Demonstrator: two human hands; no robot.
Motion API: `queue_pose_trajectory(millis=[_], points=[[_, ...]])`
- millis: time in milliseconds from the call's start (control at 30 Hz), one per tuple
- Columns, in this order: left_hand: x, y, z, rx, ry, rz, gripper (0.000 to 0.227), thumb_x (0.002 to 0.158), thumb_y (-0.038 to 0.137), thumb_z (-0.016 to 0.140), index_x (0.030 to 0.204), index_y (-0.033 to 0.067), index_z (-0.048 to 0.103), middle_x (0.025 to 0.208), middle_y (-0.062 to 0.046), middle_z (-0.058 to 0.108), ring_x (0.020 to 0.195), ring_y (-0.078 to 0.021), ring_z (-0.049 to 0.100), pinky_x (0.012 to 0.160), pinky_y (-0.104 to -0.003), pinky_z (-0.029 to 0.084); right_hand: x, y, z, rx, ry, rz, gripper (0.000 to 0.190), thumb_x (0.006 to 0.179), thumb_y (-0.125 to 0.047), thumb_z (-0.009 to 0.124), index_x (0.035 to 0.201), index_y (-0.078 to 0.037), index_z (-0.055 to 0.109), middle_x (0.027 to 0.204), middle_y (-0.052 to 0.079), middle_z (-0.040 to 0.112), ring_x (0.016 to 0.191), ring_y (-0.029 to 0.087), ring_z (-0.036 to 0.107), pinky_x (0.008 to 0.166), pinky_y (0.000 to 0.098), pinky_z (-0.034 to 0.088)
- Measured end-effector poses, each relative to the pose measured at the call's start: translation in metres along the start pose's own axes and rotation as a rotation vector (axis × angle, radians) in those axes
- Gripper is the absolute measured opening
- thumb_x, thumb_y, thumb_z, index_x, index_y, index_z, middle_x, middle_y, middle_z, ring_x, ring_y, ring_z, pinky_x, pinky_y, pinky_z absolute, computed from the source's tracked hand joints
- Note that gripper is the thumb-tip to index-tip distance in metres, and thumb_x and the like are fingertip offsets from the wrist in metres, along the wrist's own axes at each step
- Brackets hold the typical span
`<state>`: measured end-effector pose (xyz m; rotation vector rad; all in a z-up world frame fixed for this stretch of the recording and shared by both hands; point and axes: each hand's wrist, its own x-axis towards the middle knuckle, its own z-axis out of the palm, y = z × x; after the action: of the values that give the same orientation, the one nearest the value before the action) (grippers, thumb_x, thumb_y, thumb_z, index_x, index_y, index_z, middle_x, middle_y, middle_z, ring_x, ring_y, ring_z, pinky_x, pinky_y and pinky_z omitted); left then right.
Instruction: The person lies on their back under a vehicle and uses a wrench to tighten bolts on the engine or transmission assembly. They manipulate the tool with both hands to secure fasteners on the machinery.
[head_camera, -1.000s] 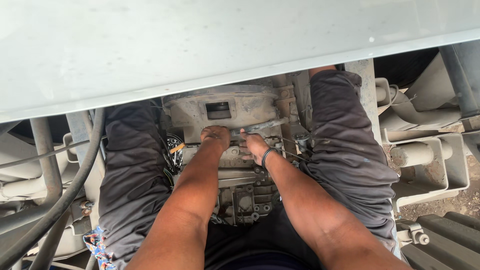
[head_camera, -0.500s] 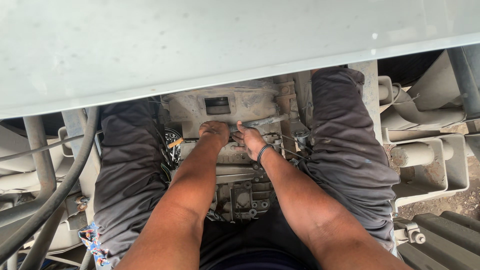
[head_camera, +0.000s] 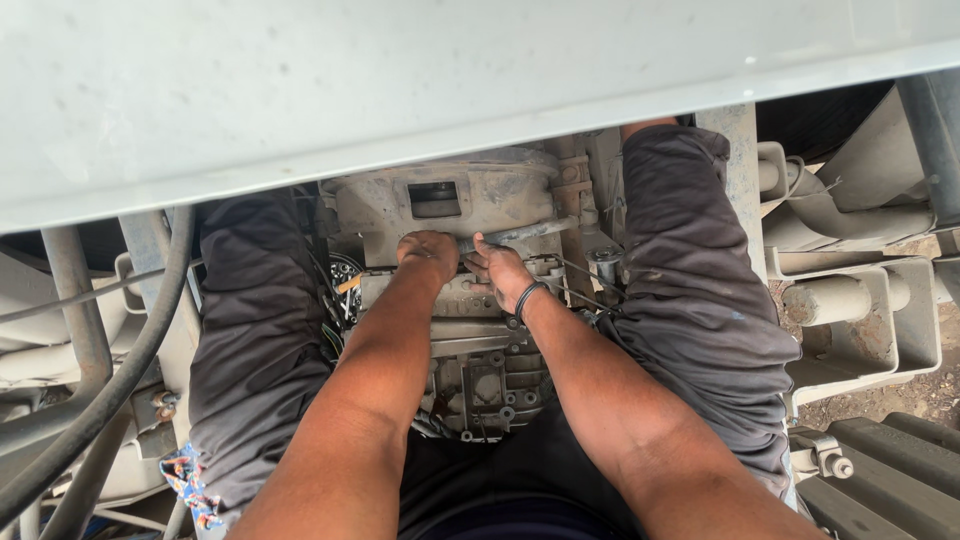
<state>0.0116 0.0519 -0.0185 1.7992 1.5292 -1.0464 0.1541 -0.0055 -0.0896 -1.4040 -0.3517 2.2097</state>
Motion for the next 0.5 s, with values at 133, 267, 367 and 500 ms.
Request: queue_pose_trajectory(millis=[133,267,367,500], points=[[0.038,-0.004,-0.005,0.083,0.003,0.027,0.03,0.096,0.016,0.067,0.123,0.0056,0.074,0.129,-0.013,0.072,0.119,-0.0284,0.072,0.094,-0.04,0.059,0.0,-0.019,0.004,-0.011,0.019,-0.039,0.084,0.098,-0.056,0.049,0.159,-0.003,0.024,0.165,0.02,0.033,0.152,0.034,0.033,0.113,0.0526,0.041],[0.047,0.013,0.003,0.064,0.026,0.067,0.03,0.097,0.017,0.063,0.124,0.008,0.074,0.132,-0.012,0.071,0.122,-0.0279,0.07,0.097,-0.041,0.058,-0.004,-0.024,-0.008,-0.066,0.057,-0.014,0.077,0.1,-0.051,0.052,0.158,-0.003,0.032,0.161,0.021,0.039,0.149,0.034,0.041,0.11,0.0511,0.044],[0.026,-0.005,0.011,0.032,0.059,0.022,0.031,0.097,0.019,0.06,0.124,0.0111,0.075,0.136,-0.011,0.068,0.127,-0.028,0.064,0.102,-0.042,0.053,0.015,-0.005,-0.009,0.126,0.12,0.017,0.071,0.102,-0.046,0.051,0.158,-0.007,0.031,0.162,0.019,0.037,0.149,0.032,0.04,0.109,0.0459,0.046],[0.009,-0.011,0.016,-0.005,0.096,0.01,0.032,0.097,0.017,0.059,0.125,0.0101,0.073,0.135,-0.013,0.068,0.125,-0.0269,0.066,0.101,-0.042,0.054,0.044,0.021,-0.02,0.328,0.098,-0.019,0.067,0.108,-0.039,0.055,0.153,0.005,0.033,0.157,0.03,0.019,0.145,0.048,0.024,0.113,0.0518,0.049]])
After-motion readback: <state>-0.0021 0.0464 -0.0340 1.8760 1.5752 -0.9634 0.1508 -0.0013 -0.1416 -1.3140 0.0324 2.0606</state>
